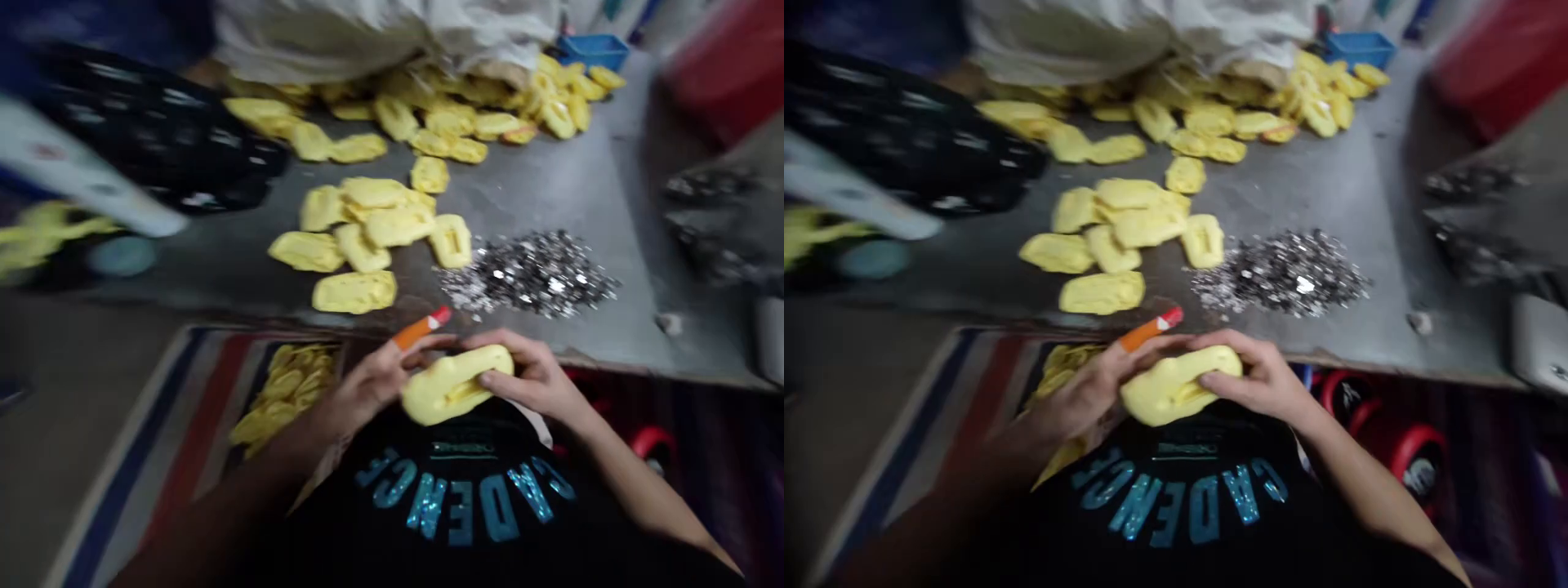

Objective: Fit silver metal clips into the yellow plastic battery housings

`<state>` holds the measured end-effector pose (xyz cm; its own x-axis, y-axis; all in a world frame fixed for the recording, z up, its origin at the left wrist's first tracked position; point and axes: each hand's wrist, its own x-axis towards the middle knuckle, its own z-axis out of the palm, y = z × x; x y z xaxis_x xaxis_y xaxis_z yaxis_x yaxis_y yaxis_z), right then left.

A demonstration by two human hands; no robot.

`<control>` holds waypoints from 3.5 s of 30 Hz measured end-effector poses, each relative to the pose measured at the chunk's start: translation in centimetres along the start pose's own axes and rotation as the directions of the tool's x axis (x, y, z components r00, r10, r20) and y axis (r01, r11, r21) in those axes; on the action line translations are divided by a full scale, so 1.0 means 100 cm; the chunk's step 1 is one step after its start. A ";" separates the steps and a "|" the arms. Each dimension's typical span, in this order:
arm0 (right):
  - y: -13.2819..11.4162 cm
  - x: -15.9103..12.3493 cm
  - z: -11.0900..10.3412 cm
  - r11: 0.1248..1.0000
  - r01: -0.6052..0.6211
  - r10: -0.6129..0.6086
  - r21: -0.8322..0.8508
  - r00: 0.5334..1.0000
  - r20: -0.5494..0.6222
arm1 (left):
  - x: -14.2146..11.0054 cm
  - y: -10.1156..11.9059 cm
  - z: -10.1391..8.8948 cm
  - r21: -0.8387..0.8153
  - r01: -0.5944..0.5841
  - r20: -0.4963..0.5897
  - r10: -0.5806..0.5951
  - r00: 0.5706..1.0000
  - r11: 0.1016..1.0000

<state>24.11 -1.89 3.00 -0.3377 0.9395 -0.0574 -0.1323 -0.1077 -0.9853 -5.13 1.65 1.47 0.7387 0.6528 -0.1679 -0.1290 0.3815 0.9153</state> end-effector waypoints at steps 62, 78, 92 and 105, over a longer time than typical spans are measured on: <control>0.027 -0.089 -0.119 0.235 -0.308 -0.433 -0.922 0.816 -0.383 | 0.053 -0.032 0.023 -0.566 0.366 0.175 -0.326 0.929 0.738; 0.022 -0.078 -0.127 0.156 -0.160 -0.366 -0.975 0.907 -0.208 | 0.060 -0.022 0.030 -0.478 0.380 0.150 -0.352 0.924 0.792; 0.011 -0.101 -0.150 0.393 -0.296 -0.400 -0.871 0.798 -0.452 | 0.067 -0.018 0.039 -0.464 0.402 0.178 -0.362 0.915 0.789; 0.028 -0.097 -0.138 0.336 -0.350 -0.445 -0.875 0.759 -0.475 | 0.066 -0.010 0.046 -0.504 0.416 0.219 -0.354 0.909 0.757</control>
<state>39.84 -6.80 -1.40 0.2446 0.9158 0.3186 0.8886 -0.0802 -0.4516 2.92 2.57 1.14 0.8622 0.3153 -0.3966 -0.1238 0.8902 0.4384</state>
